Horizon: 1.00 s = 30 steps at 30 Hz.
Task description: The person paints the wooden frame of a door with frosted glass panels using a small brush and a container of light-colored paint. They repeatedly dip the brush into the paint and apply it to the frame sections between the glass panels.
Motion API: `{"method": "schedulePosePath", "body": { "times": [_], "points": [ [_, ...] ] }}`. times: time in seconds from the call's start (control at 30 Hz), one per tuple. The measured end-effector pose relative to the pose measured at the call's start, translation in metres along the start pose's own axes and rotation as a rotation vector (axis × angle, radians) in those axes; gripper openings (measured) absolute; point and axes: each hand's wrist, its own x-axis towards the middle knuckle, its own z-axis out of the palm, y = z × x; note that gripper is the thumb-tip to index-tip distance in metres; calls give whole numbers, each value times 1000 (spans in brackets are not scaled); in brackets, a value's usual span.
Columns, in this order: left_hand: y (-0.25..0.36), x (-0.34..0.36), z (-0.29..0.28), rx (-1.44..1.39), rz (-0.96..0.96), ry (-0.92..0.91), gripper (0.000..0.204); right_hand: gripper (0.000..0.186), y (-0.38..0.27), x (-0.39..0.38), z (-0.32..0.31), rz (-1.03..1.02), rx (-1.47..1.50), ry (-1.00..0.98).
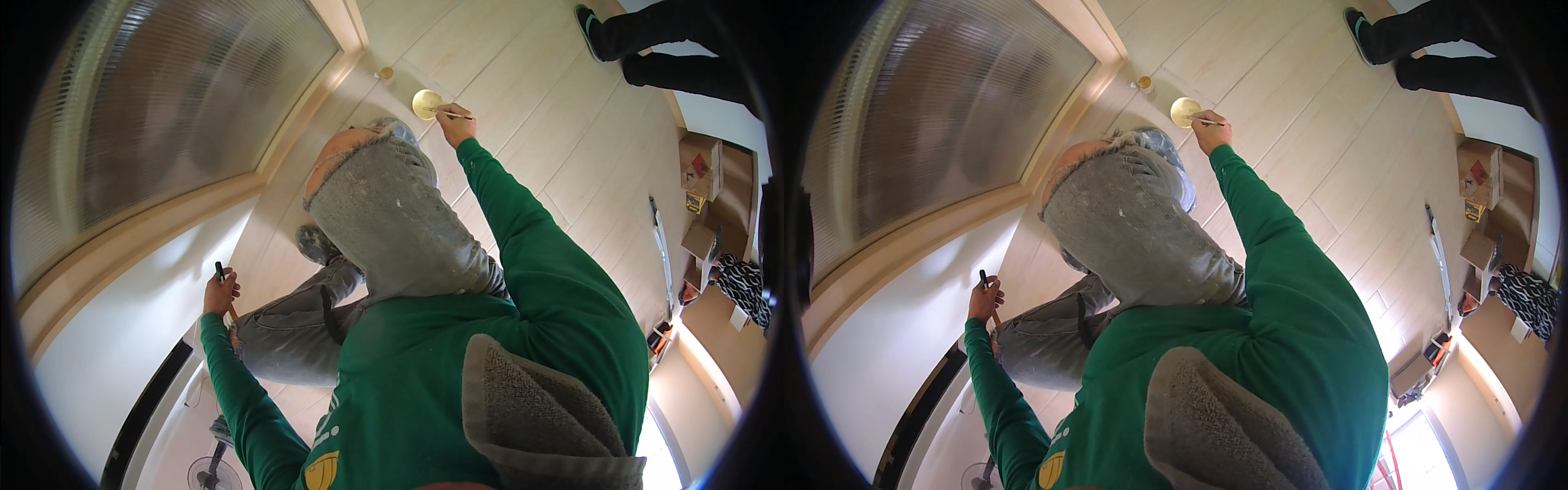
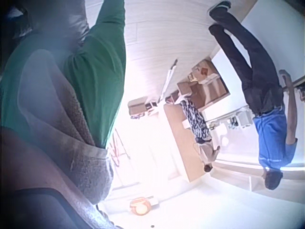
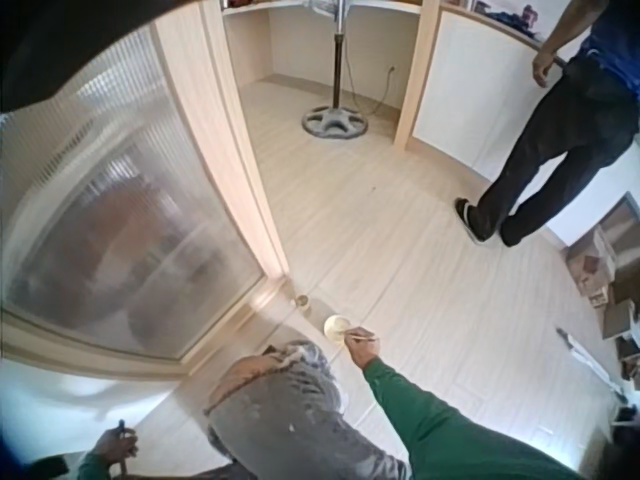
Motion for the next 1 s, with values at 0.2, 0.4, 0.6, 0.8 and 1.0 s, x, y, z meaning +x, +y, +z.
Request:
{"method": "schedulePosePath", "body": {
  "times": [0.2,0.4,0.6,0.8,1.0],
  "points": [
    [2,0,0,24,14,1,44,26,5,0,1,-16,8,-19],
    [-1,1,-1,9,8,1,45,25,2,0,6,-6,-62,-30],
    [1,2,-1,10,13,2,46,27,12,1,6,-31,-49,-34],
    [2,2,1,33,2,10,46,28,0,-3,4,4,-59,-24],
    [4,1,-1,25,14,15,46,29,7,-6,8,-25,42,-1]
  ]
}}
